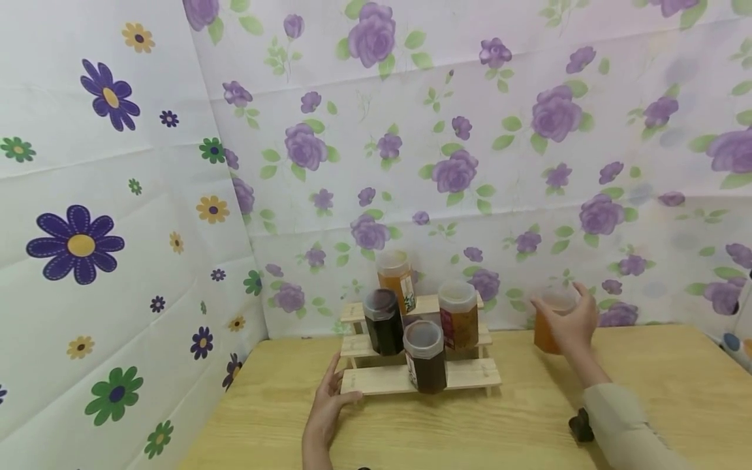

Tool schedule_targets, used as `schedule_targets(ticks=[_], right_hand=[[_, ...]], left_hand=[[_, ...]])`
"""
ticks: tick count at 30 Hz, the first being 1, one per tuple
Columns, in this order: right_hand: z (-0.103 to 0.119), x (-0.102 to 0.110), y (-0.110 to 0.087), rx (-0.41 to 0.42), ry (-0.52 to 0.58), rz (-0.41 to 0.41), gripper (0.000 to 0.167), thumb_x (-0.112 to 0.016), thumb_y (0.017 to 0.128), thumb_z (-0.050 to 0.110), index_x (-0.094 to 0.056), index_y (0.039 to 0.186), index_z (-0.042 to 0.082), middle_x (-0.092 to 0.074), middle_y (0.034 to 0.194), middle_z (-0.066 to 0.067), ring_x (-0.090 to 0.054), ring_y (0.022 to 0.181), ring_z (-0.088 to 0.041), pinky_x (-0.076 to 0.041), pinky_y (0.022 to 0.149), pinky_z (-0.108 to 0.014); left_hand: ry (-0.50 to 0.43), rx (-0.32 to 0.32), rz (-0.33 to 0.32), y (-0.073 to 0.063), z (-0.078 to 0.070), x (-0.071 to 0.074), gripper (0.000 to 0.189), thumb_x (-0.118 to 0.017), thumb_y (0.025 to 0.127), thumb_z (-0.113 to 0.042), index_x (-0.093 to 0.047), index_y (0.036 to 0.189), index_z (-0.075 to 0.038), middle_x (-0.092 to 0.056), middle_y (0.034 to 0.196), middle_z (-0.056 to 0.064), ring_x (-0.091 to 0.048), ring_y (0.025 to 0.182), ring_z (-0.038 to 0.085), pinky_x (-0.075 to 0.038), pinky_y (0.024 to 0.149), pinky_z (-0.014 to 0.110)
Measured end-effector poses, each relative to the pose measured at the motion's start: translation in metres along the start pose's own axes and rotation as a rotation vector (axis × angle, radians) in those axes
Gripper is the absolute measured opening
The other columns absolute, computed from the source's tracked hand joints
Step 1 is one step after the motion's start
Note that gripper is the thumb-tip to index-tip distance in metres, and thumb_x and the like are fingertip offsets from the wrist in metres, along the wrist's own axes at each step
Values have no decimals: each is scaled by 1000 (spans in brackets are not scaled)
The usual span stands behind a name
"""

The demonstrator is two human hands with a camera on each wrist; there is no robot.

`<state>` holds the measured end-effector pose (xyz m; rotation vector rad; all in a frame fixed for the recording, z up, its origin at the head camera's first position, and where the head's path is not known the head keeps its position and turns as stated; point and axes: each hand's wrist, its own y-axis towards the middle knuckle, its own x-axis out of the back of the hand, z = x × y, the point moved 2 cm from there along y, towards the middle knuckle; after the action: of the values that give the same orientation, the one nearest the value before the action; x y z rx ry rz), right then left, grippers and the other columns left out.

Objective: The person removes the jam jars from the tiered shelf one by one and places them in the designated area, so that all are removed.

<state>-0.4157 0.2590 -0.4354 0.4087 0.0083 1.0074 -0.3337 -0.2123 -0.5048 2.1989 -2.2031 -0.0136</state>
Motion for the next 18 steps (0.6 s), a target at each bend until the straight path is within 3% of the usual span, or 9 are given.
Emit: schedule_targets(ticks=[3, 5, 9, 13, 18], right_hand=[[29, -10, -13, 67, 68, -26, 78, -75, 85, 29, -34, 149, 9, -32, 155, -16, -27, 143, -38, -28, 116, -58], [51, -20, -19, 126, 115, 14, 69, -71, 89, 26, -38, 146, 7, -35, 153, -16, -29, 144, -36, -27, 118, -56], [97, -45, -27, 239, 197, 176, 59, -65, 93, 21, -41, 143, 3, -37, 153, -18, -27, 146, -39, -20, 121, -58], [135, -78, -31, 312, 174, 389, 59, -63, 95, 26, -40, 145, 4, -37, 153, -19, -30, 143, -45, -27, 117, -61], [163, -124, -29, 264, 112, 626, 69, -59, 96, 38, -32, 150, 5, -34, 156, -16, -29, 144, -41, -27, 119, -56]], left_hand=[[0, 2, 3, -1, 1, 0, 103, -72, 81, 1, -8, 159, -24, -27, 154, 27, -17, 145, 54, -31, 116, 59], [-1, 3, 5, -1, 1, 0, 103, -72, 81, 1, -8, 159, -24, -26, 155, 27, -14, 145, 55, -29, 116, 61], [-2, 5, 5, -2, 0, 0, 103, -72, 81, 1, -9, 158, -24, -25, 155, 28, -11, 145, 55, -26, 116, 63], [0, 4, 8, -2, 0, 0, 104, -73, 81, 0, -9, 158, -25, -24, 156, 28, -10, 145, 55, -23, 116, 65], [-10, -3, 3, 0, 1, 1, 103, -73, 80, 0, -11, 158, -26, -27, 154, 27, -17, 145, 53, -26, 116, 63]])
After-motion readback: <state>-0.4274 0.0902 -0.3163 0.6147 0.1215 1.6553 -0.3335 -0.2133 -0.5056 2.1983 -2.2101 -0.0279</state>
